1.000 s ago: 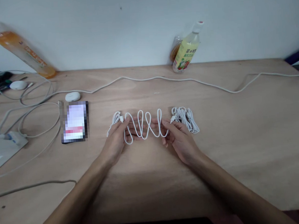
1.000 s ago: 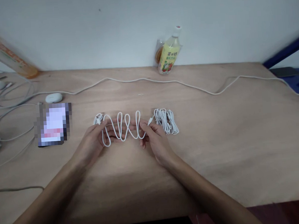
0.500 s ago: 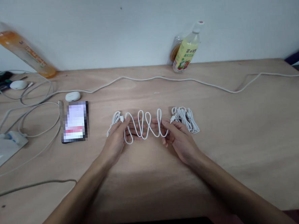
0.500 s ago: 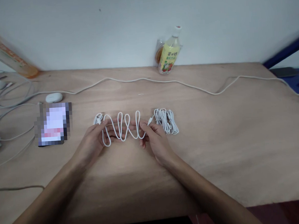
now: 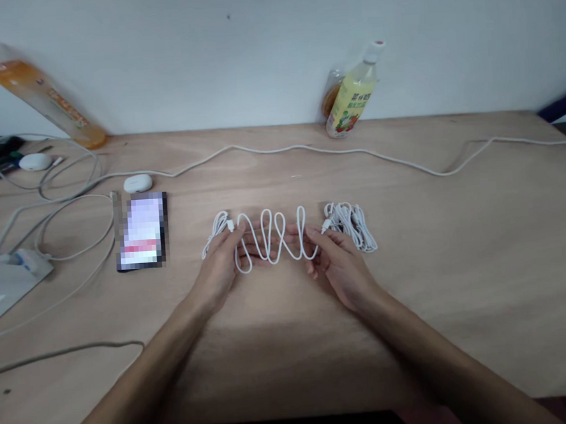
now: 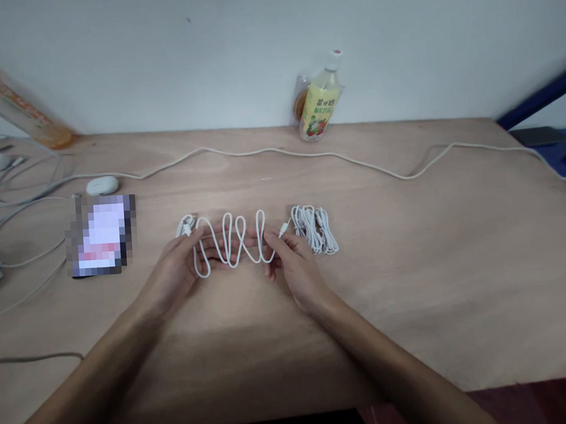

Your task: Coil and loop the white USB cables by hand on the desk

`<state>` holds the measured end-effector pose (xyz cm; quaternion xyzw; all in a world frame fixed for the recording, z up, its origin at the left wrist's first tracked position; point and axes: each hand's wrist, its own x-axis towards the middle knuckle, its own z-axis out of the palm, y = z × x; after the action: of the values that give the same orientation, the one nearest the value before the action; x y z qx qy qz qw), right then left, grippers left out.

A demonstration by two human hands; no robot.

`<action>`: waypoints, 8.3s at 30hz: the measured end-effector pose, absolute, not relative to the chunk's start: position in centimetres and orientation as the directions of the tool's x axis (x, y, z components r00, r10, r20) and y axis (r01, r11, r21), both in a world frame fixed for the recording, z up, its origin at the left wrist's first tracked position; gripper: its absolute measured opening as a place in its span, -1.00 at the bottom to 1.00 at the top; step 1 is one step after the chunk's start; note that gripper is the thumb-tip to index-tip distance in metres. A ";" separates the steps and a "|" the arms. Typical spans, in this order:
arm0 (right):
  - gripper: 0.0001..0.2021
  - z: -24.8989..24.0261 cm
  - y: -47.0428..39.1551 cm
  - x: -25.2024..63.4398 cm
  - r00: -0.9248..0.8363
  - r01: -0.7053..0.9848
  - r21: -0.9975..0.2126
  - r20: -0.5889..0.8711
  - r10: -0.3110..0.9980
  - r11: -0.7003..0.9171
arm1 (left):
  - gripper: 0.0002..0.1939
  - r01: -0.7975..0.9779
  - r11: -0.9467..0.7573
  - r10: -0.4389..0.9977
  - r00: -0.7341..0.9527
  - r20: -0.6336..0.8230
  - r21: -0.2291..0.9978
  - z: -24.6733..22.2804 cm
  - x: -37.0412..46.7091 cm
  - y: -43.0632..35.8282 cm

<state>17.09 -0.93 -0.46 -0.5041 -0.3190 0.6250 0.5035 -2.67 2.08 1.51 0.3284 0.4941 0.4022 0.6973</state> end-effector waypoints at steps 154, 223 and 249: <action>-0.58 -0.8 -0.8 17.3 0.028 -0.395 -0.887 -0.271 0.962 -0.239 | -0.04 -0.369 0.597 0.793 0.407 -0.454 0.712 2.2 -3.6 2.8; -0.69 -0.2 -0.7 17.1 0.004 -0.385 -0.885 -0.287 0.958 -0.263 | 0.01 -0.390 0.601 0.792 0.405 -0.456 0.697 2.0 -3.7 2.9; -0.46 0.2 -0.7 17.3 -0.050 -0.369 -0.883 -0.291 0.955 -0.288 | 0.01 -0.406 0.591 0.800 0.408 -0.440 0.697 2.2 -3.8 2.8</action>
<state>17.33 -0.70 0.19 -0.4667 -0.3140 0.6530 0.5071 -3.79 2.76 2.20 0.2509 0.3925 0.3765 0.8008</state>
